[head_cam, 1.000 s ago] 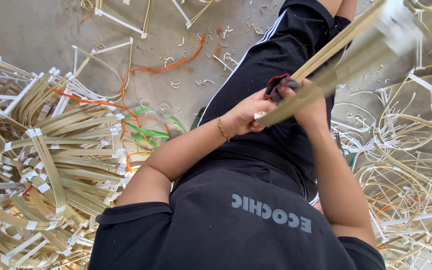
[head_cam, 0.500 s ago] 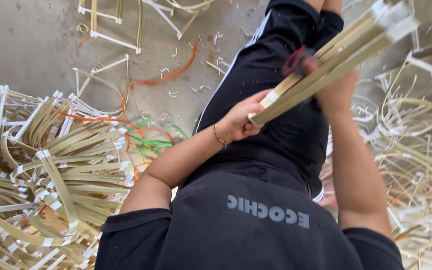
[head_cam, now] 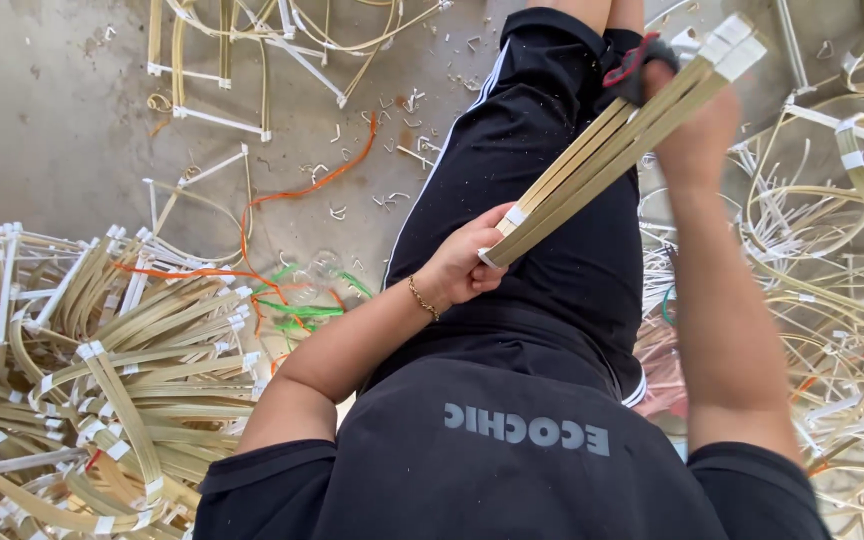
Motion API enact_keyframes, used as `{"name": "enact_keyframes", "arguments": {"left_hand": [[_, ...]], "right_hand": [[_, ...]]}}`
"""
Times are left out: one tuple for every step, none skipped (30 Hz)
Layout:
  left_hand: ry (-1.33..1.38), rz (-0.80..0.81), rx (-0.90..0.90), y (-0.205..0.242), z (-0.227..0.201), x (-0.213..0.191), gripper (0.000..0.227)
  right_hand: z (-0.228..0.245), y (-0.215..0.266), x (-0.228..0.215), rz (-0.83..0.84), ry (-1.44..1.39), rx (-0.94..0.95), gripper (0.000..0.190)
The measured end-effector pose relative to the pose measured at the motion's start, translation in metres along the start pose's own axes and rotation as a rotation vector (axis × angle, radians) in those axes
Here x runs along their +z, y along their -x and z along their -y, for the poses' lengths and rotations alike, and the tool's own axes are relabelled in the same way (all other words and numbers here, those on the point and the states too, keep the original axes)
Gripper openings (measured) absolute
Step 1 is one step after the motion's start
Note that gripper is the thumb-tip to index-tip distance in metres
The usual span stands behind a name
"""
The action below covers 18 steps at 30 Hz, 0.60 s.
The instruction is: Assembling and trimming bamboo strips onto a curved white frame to create furniture components.
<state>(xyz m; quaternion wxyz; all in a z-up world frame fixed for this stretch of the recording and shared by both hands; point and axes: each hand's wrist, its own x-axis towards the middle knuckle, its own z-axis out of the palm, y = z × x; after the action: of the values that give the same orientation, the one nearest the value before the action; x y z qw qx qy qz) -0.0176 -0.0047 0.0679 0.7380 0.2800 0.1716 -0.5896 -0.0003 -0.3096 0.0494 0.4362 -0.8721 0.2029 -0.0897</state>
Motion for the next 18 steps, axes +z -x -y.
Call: {"name": "enact_keyframes", "arguments": {"left_hand": [[0.003,0.003,0.0,-0.002,0.003,-0.003,0.059],[-0.017,-0.006,0.011,-0.006,0.002,-0.006,0.059],[-0.037,-0.014,0.023,-0.01,0.001,-0.01,0.06],[-0.038,-0.014,0.019,-0.01,0.002,-0.011,0.06],[-0.047,-0.02,0.001,-0.01,0.003,-0.012,0.056],[-0.059,-0.03,-0.019,-0.01,0.005,-0.013,0.053],[-0.061,-0.033,-0.026,-0.008,0.005,-0.01,0.053],[-0.066,-0.012,-0.038,-0.007,0.008,-0.007,0.053],[-0.07,0.009,-0.05,-0.004,0.009,-0.003,0.054],[-0.078,0.014,-0.043,-0.006,0.007,-0.001,0.054],[-0.039,0.015,-0.028,-0.007,0.004,0.001,0.052],[0.006,0.012,-0.012,-0.006,0.003,0.002,0.051],[0.004,0.013,-0.003,-0.009,-0.001,0.001,0.051],[-0.026,-0.029,-0.015,-0.008,0.003,0.0,0.055],[-0.056,-0.071,-0.027,-0.009,0.008,-0.002,0.06],[-0.052,-0.072,-0.034,-0.01,0.01,-0.004,0.06],[-0.054,-0.078,-0.037,-0.011,0.012,-0.005,0.06],[-0.064,-0.079,-0.028,-0.015,0.009,-0.006,0.059]], "right_hand": [[0.001,0.02,0.015,0.001,0.004,0.0,0.031],[0.003,0.035,0.032,0.046,0.004,-0.057,0.031],[0.005,0.05,0.049,0.091,0.003,-0.114,0.035],[0.004,0.048,0.047,0.09,0.004,-0.109,0.035],[0.002,0.046,0.044,0.107,-0.003,-0.081,0.036],[0.001,0.045,0.042,0.124,-0.013,-0.049,0.038],[0.011,0.032,0.029,0.122,-0.016,-0.042,0.038],[0.02,0.02,0.015,0.074,-0.032,0.049,0.035],[0.031,0.009,0.0,0.026,-0.047,0.14,0.033],[0.018,0.002,-0.005,0.019,-0.049,0.131,0.033],[0.006,-0.005,-0.009,-0.08,0.014,0.043,0.036],[-0.006,-0.012,-0.011,-0.172,0.075,-0.046,0.039],[-0.012,-0.013,-0.005,-0.172,0.073,-0.055,0.039],[-0.022,-0.005,-0.001,-0.168,0.002,0.051,0.046],[-0.033,0.004,0.003,-0.165,-0.069,0.156,0.052],[-0.044,0.022,0.022,-0.164,-0.066,0.163,0.052],[-0.055,0.041,0.04,-0.09,-0.006,0.059,0.055],[-0.064,0.051,0.06,-0.021,0.051,-0.057,0.059]]}}
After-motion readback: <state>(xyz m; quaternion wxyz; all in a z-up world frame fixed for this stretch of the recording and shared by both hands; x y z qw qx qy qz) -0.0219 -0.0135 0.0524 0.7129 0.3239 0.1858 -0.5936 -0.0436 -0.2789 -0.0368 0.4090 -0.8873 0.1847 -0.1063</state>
